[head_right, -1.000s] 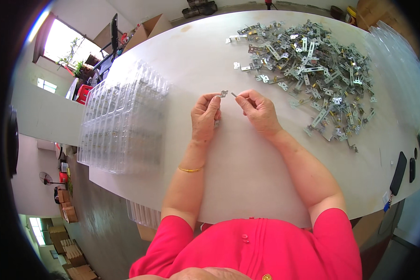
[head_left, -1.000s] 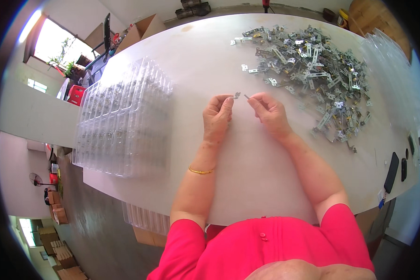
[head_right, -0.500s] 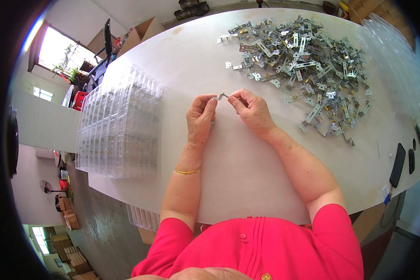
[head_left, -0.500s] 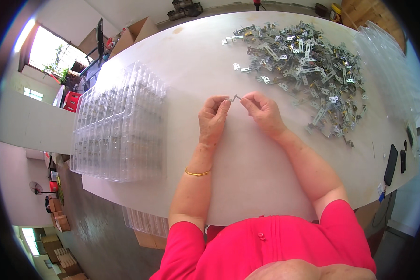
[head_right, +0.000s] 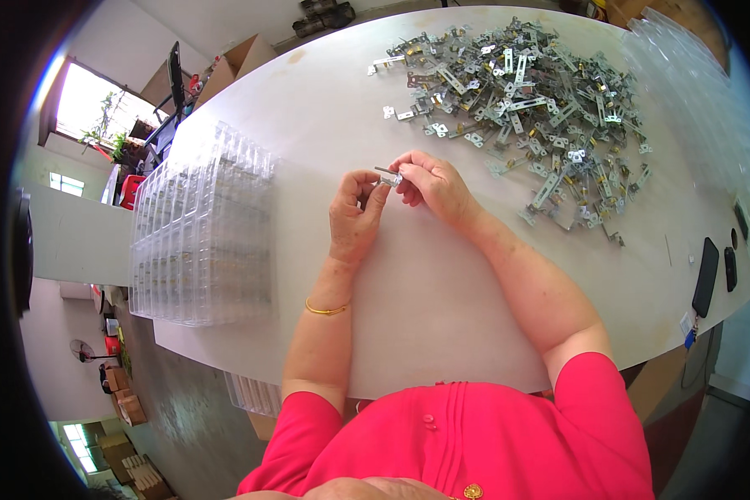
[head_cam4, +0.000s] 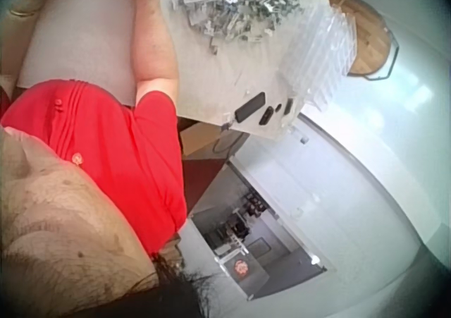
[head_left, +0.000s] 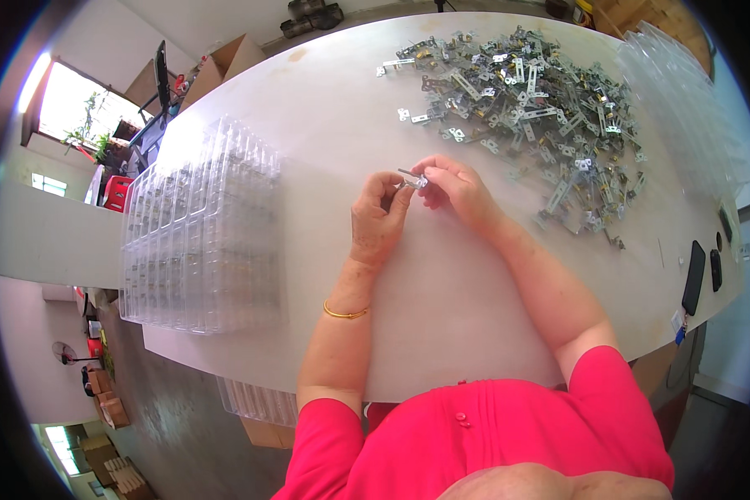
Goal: The person assembles metal components by inserting small pins into metal brackets by hand and placing them into a plastic tray.
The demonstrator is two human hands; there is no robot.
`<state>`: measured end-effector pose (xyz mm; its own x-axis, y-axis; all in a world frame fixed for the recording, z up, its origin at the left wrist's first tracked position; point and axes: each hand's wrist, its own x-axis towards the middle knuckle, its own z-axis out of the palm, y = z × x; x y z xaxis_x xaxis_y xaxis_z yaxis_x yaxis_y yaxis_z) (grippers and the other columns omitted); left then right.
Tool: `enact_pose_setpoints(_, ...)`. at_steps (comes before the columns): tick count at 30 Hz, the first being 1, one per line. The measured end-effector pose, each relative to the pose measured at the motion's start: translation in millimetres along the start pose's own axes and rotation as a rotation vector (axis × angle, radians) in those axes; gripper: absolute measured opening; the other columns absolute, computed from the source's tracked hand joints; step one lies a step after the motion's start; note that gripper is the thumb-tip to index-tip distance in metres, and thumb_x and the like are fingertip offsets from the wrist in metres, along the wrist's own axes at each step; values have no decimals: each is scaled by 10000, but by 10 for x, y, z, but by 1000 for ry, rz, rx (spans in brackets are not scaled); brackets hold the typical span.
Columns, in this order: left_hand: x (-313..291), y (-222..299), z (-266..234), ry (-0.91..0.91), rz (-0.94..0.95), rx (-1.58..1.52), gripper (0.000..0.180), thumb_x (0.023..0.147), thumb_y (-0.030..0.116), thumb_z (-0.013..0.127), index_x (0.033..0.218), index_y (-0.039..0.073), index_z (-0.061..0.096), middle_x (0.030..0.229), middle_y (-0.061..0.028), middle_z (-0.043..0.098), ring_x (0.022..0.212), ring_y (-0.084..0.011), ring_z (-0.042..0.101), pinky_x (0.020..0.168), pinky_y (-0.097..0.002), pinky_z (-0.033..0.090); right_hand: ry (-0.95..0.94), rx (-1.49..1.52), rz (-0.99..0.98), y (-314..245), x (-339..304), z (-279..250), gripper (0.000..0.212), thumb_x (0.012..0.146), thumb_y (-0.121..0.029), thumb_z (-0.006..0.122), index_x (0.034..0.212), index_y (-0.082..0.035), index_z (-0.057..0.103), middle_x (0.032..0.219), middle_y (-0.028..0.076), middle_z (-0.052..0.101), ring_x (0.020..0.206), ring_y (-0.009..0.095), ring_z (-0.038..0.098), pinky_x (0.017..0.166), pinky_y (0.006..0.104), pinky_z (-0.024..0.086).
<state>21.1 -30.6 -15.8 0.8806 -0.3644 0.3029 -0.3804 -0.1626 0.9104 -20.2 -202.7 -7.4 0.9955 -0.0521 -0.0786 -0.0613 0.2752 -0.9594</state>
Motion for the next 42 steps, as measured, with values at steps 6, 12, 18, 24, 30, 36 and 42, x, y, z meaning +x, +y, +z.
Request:
enact_pose_setpoints(6, -10, 10, 29, -32, 145, 71, 155, 912, 39, 700, 1025, 27, 594, 791, 0, 638, 665, -51, 546, 595, -221, 450, -4, -144, -33, 31, 46, 16, 149, 958, -154, 609, 1022, -30, 659, 875, 16, 658, 764, 71, 588, 686, 234, 496)
enact_pose_setpoints(12, -1, -38, 38, -38, 331, 261, 190, 866, 18, 734, 997, 29, 597, 784, -50, 649, 642, -111, 595, 570, -267, 484, 87, -125, -283, 219, 104, 46, 108, 982, -122, 622, 1050, -46, 655, 920, 2, 670, 843, 75, 608, 761, 242, 509)
enact_pose_setpoints(18, 43, -3, 38, 162, 379, 404, 190, 809, 20, 744, 941, 57, 613, 731, -65, 652, 623, -214, 631, 595, -337, 499, 56, -81, -254, 236, 99, 44, 103, 1000, -121, 600, 1051, -39, 637, 945, 17, 670, 840, 81, 627, 773, 254, 542)
enact_pose_setpoints(24, 41, 37, 24, 125, 415, 495, 208, 799, 61, 749, 958, 44, 616, 793, -83, 652, 679, -241, 619, 649, -358, 498, 72, -108, -178, 181, 71, 49, 107, 1002, -118, 590, 1034, -24, 629, 930, 40, 671, 801, 107, 659, 741, 261, 571)
enact_pose_setpoints(30, 20, -4, -48, 31, 203, 163, 218, 876, 87, 632, 1074, -4, 628, 924, -124, 674, 835, -206, 636, 698, -331, 505, 192, -12, -204, 114, 61, 64, 119, 1006, -128, 587, 1039, -22, 629, 921, 52, 669, 807, 122, 670, 745, 271, 583)
enact_pose_setpoints(36, 52, 35, -112, -232, -69, -326, 347, 941, 88, 524, 1255, -35, 605, 1086, -114, 695, 906, -152, 638, 765, -277, 500, 231, 87, -248, 161, 114, -4, 128, 1001, -142, 601, 1044, -25, 631, 912, 48, 665, 828, 126, 670, 768, 285, 589)
enact_pose_setpoints(42, 82, 59, -178, -385, -210, -418, 390, 959, 91, 559, 1331, -25, 573, 1154, -131, 688, 910, -147, 656, 788, -266, 498, 225, 116, -255, 183, 132, -17, 142, 991, -162, 626, 1042, -30, 644, 909, 37, 659, 830, 116, 661, 780, 276, 578)
